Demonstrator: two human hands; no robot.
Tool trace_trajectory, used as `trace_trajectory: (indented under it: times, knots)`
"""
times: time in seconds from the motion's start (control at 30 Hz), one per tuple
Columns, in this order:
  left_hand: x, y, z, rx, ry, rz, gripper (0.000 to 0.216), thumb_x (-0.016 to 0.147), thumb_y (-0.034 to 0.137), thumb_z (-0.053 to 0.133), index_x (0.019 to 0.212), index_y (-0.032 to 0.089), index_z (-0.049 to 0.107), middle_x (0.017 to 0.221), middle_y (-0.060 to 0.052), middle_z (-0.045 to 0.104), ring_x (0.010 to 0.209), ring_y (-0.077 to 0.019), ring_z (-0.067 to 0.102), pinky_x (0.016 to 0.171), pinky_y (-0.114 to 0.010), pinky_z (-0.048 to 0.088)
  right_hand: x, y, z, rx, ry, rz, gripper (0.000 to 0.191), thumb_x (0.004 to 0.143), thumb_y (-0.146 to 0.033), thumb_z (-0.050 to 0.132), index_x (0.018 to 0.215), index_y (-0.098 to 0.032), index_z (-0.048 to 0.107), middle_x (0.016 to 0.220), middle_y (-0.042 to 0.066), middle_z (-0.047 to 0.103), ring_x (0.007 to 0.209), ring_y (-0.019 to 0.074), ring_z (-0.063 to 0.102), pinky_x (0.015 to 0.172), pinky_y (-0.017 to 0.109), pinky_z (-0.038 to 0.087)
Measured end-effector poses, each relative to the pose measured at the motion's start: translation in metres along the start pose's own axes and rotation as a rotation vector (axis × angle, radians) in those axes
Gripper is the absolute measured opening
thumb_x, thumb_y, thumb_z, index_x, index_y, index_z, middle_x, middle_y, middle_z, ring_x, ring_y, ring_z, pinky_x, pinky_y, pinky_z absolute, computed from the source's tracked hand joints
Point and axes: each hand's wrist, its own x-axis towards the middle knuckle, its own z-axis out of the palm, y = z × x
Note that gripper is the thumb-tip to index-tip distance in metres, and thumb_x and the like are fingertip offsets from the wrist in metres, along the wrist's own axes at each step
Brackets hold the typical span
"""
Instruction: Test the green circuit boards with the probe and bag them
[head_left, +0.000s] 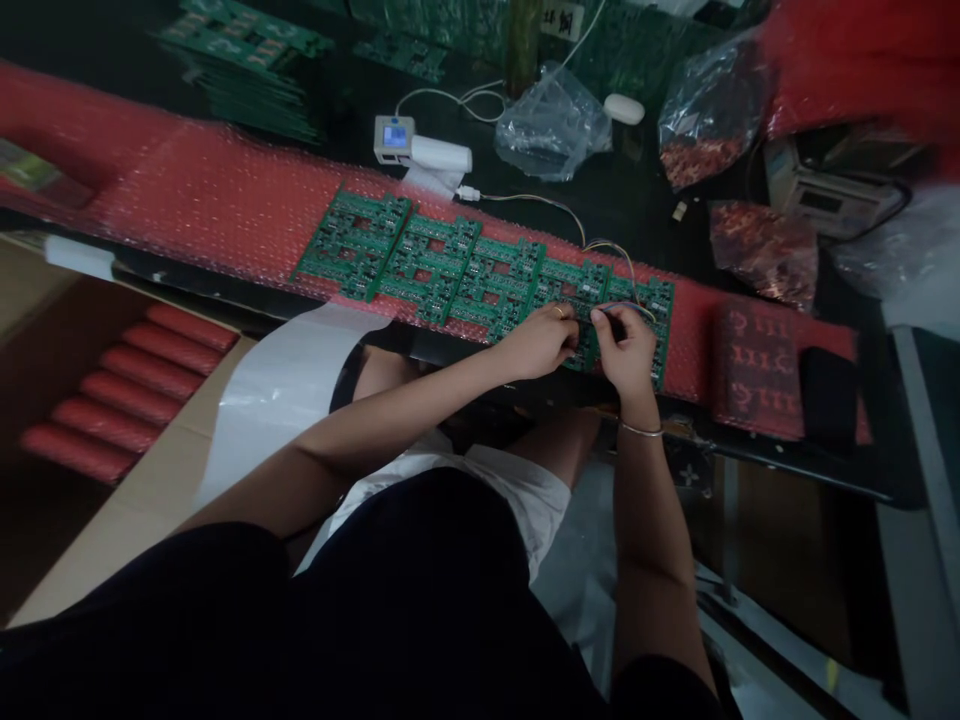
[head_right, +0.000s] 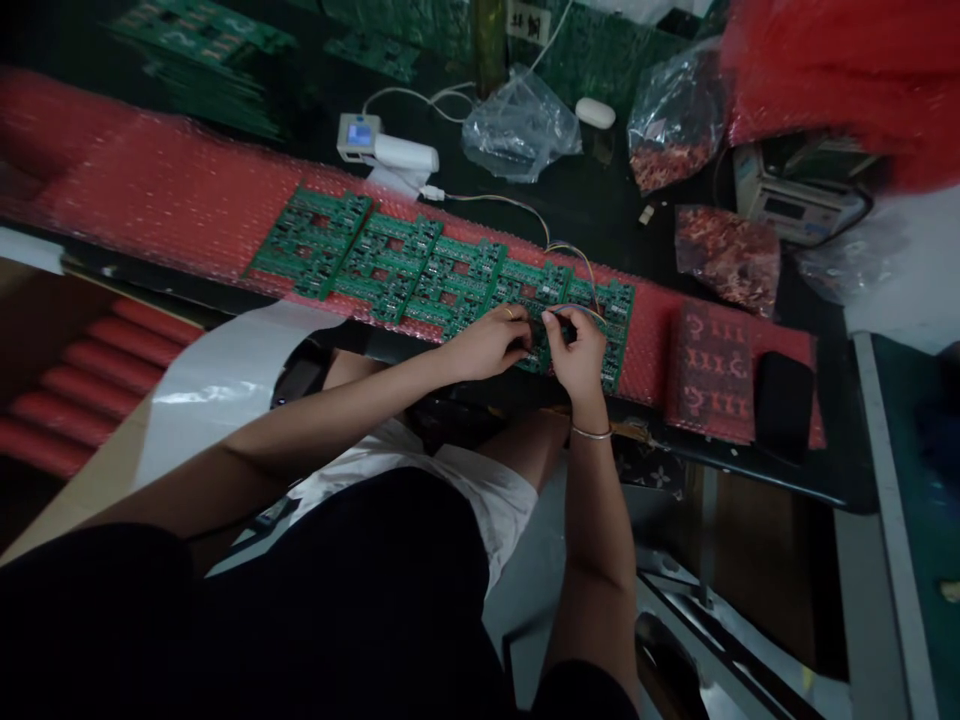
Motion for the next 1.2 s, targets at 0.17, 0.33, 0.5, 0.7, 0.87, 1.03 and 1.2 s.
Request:
trace_trajectory:
  times: [0.17, 0.33, 0.5, 0.7, 0.87, 1.03, 1.2]
  knots:
    - [-0.024, 0.003, 0.004, 0.135, 0.054, 0.142, 0.018, 0.101, 0.022, 0.067, 0.113, 0.017, 0.080, 0.125, -0.014, 0.073, 0.126, -0.0321, 0.065, 0.108, -0.048, 0.055, 0.000, 0.002, -0.001, 0.028, 0.019, 0.042, 0.041, 0.101, -0.062, 0.060, 0.092, -0.023, 0.068, 0.097, 0.007, 0.079, 0.091, 0.0226, 0.073, 0.089, 0.038, 0.059]
    - [-0.031, 0.002, 0.017, 0.273, 0.040, 0.173, 0.021, 0.100, 0.016, 0.068, 0.113, 0.020, 0.083, 0.130, -0.014, 0.074, 0.135, -0.0330, 0.062, 0.108, -0.049, 0.055, 0.007, 0.001, 0.001, 0.013, -0.021, 0.047, 0.041, 0.099, -0.063, 0.063, 0.094, -0.023, 0.071, 0.097, 0.007, 0.079, 0.089, 0.0230, 0.074, 0.088, 0.039, 0.061]
    - [-0.043, 0.017, -0.003, 0.265, 0.056, 0.108, 0.043, 0.096, 0.030, 0.078, 0.137, 0.017, 0.072, 0.147, -0.018, 0.067, 0.143, -0.0362, 0.057, 0.114, -0.051, 0.051, 0.020, -0.013, 0.015, 0.001, -0.120, -0.048, 0.035, 0.102, -0.056, 0.061, 0.100, -0.024, 0.074, 0.104, 0.009, 0.081, 0.099, 0.0248, 0.075, 0.093, 0.041, 0.061]
    - [-0.128, 0.009, -0.098, 0.326, 0.129, -0.181, 0.045, 0.103, 0.043, 0.064, 0.143, 0.021, 0.063, 0.153, -0.017, 0.060, 0.142, -0.0395, 0.054, 0.116, -0.058, 0.047, 0.027, -0.021, 0.024, -0.078, -0.268, -0.102, 0.026, 0.102, -0.043, 0.058, 0.106, -0.024, 0.075, 0.111, 0.009, 0.082, 0.104, 0.0274, 0.075, 0.094, 0.043, 0.060]
    - [-0.224, -0.049, -0.139, 0.440, 0.233, -0.426, 0.023, 0.104, 0.039, 0.055, 0.108, 0.022, 0.070, 0.114, -0.011, 0.071, 0.108, -0.0322, 0.064, 0.100, -0.052, 0.054, 0.026, -0.023, 0.023, -0.143, -0.311, -0.145, 0.022, 0.101, -0.039, 0.056, 0.105, -0.026, 0.073, 0.106, 0.008, 0.080, 0.101, 0.0275, 0.074, 0.091, 0.042, 0.060]
    - [-0.277, -0.083, -0.129, 0.341, 0.256, -0.508, 0.016, 0.103, 0.036, 0.057, 0.101, 0.023, 0.065, 0.105, -0.007, 0.066, 0.091, -0.0230, 0.060, 0.081, -0.039, 0.055, 0.027, -0.029, 0.021, -0.216, -0.326, -0.216, 0.021, 0.101, -0.038, 0.054, 0.100, -0.027, 0.072, 0.102, 0.008, 0.079, 0.101, 0.0273, 0.073, 0.094, 0.043, 0.058]
    - [-0.276, -0.085, -0.124, 0.311, 0.295, -0.489, 0.016, 0.104, 0.038, 0.059, 0.101, 0.023, 0.063, 0.108, -0.006, 0.067, 0.098, -0.0232, 0.060, 0.088, -0.041, 0.057, 0.030, -0.029, 0.019, -0.248, -0.395, -0.289, 0.021, 0.101, -0.037, 0.052, 0.099, -0.027, 0.070, 0.100, 0.009, 0.079, 0.099, 0.0294, 0.072, 0.096, 0.047, 0.057]
